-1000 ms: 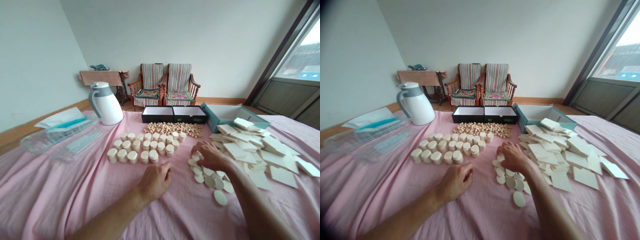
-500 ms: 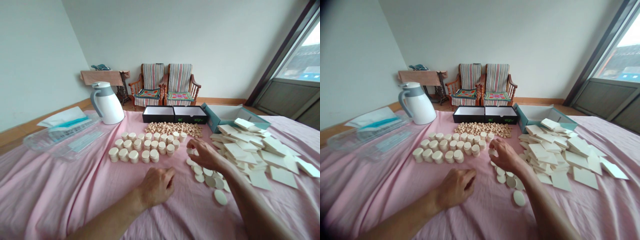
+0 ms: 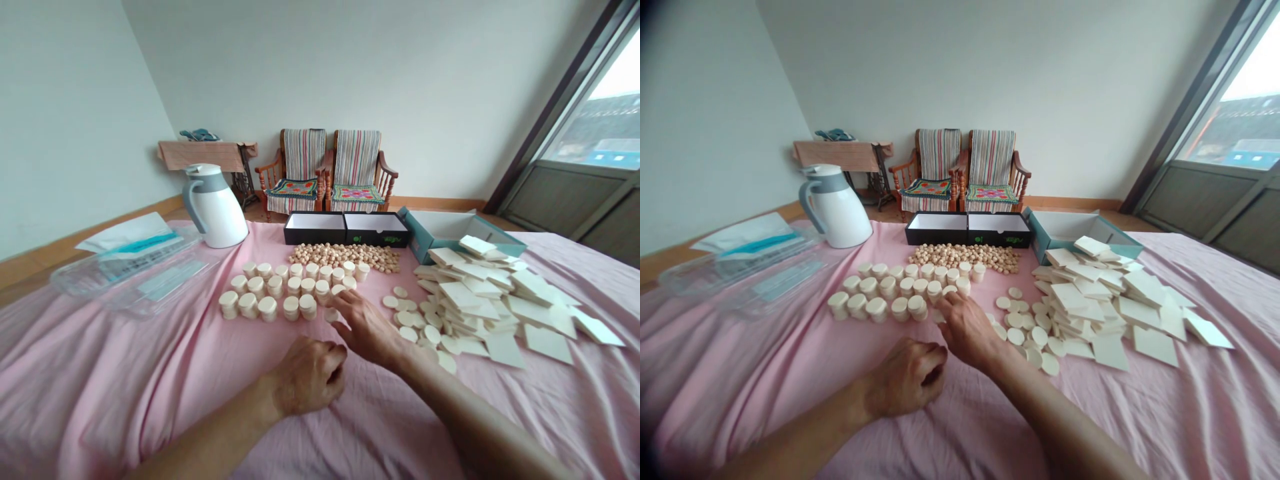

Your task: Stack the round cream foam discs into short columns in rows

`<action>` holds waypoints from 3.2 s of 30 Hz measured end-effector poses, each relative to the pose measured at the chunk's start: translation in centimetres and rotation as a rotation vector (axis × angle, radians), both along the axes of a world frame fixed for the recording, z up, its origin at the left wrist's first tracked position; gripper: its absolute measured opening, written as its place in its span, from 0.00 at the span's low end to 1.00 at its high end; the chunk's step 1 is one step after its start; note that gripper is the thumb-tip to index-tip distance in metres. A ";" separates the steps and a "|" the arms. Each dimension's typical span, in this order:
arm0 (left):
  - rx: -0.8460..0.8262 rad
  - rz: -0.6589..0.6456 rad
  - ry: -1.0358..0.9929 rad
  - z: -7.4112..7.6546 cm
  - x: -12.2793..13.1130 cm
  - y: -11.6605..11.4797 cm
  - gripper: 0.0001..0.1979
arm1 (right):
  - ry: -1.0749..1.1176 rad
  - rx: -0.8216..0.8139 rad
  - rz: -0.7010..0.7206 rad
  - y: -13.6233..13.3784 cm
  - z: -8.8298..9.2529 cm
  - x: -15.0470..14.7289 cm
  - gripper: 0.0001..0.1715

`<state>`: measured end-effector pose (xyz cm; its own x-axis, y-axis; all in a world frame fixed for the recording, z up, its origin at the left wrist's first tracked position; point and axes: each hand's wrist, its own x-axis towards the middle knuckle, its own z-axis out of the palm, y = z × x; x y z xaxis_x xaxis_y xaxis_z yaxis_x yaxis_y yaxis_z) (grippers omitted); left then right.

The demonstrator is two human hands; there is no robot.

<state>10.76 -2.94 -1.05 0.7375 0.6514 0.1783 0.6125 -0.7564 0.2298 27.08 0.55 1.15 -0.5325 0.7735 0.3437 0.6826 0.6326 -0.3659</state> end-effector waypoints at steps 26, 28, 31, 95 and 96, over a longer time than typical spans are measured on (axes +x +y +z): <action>-0.117 0.343 -0.085 0.2 -0.2 1.2 0.09 | -0.036 -0.085 -0.209 0.3 -0.5 2.3 0.05; -0.124 0.347 -0.102 0.1 -0.3 1.3 0.08 | -0.055 -0.062 -0.226 -0.1 -0.4 1.0 0.03; -0.137 0.388 -0.101 0.1 -0.5 1.3 0.07 | -0.088 -0.036 -0.248 -0.4 -0.4 -0.5 0.05; -0.111 0.413 -0.023 -0.2 -0.7 1.6 0.16 | -0.174 -0.208 -0.283 0.5 -0.5 4.3 0.07; -0.118 0.406 -0.028 0.0 -0.7 1.5 0.16 | -0.127 -0.178 -0.268 0.3 -0.5 3.9 0.08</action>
<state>10.11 -1.42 -1.07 0.4124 0.9053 0.1013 0.8477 -0.4221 0.3213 30.95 0.88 0.67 -0.3321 0.9336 0.1343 0.8632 0.3582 -0.3557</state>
